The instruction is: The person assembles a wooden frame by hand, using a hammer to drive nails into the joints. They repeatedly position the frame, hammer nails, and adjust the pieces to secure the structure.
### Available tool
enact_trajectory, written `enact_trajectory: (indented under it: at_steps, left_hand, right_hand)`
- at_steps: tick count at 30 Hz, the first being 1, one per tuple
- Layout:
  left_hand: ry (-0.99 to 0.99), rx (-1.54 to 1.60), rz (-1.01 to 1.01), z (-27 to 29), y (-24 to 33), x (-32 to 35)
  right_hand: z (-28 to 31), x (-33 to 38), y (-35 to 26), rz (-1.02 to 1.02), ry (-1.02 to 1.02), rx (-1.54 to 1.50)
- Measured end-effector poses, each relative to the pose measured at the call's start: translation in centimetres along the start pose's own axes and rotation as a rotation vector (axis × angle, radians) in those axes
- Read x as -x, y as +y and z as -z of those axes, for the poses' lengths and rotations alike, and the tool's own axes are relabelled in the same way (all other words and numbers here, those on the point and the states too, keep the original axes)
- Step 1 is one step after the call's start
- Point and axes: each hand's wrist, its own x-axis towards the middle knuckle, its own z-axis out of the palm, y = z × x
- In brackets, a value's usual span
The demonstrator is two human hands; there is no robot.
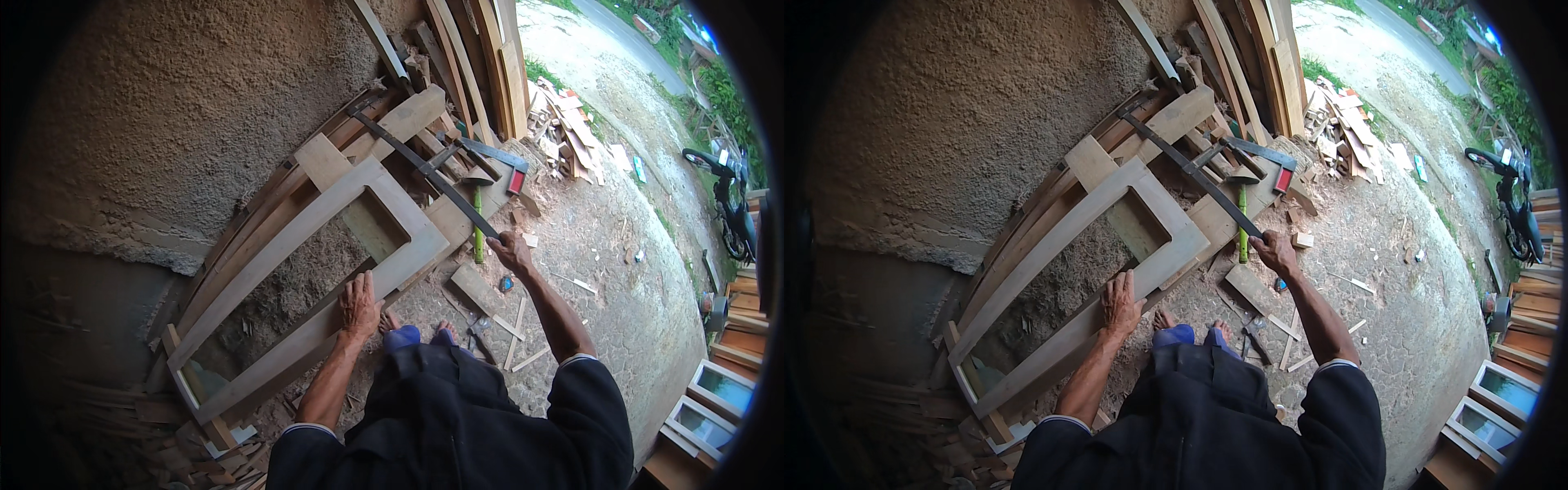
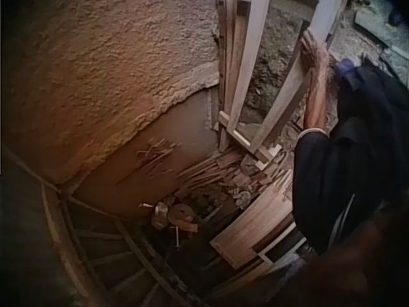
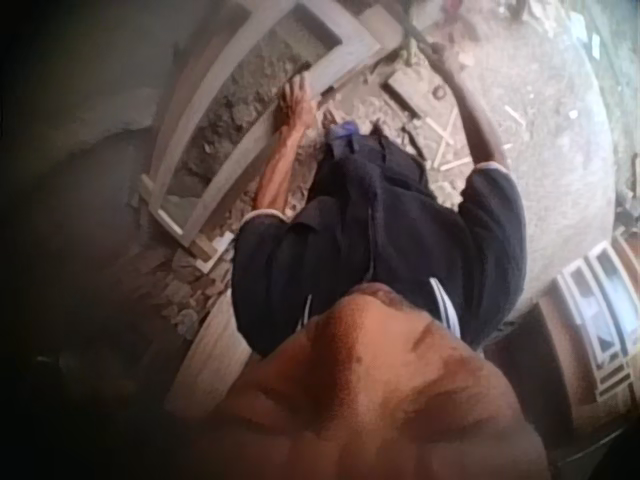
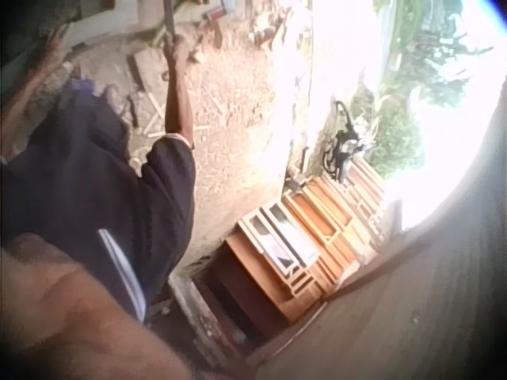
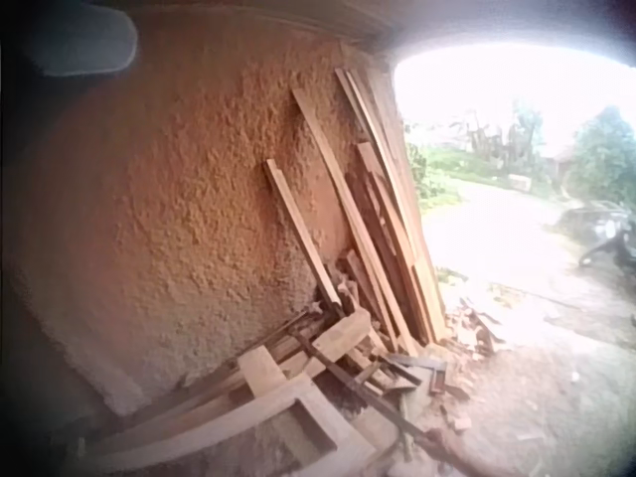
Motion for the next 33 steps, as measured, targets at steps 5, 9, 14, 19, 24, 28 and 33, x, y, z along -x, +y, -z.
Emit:
enact_trajectory:
  at_steps: [5, 9, 14, 19, 24, 28, 33]
  left_hand:
    - [-0.019, 0.003, -0.018, 0.5, 0.4, 1.3]
    - [0.090, 0.110, -0.101, 1.1, 1.0, 1.1]
    - [0.042, 1.102, 0.049, -1.0, 7.0, -2.0]
    - [-0.228, 2.198, 0.507, -3.1, 11.6, -5.6]
    - [-0.140, 2.268, 0.788, -2.5, 11.3, -5.1]
    - [-0.078, 2.153, 0.777, -1.9, 10.9, -3.5]
    - [-0.017, 2.106, 0.814, -2.4, 11.8, -0.8]
  right_hand:
    - [0.3, 3.6, -2.1, -0.072, 0.010, 0.016]
    - [0.2, 8.7, -3.6, -0.047, 0.077, -0.035]
    - [-1.4, 18.0, -5.5, -0.044, 0.103, -0.113]
    - [-2.8, 26.2, -6.4, -0.133, -0.012, -0.128]
    - [-3.1, 31.2, -5.3, -0.167, -0.052, -0.066]
    - [-2.8, 33.1, -4.7, -0.111, -0.063, -0.054]
    - [-3.7, 33.8, -4.5, -0.192, -0.168, -0.068]
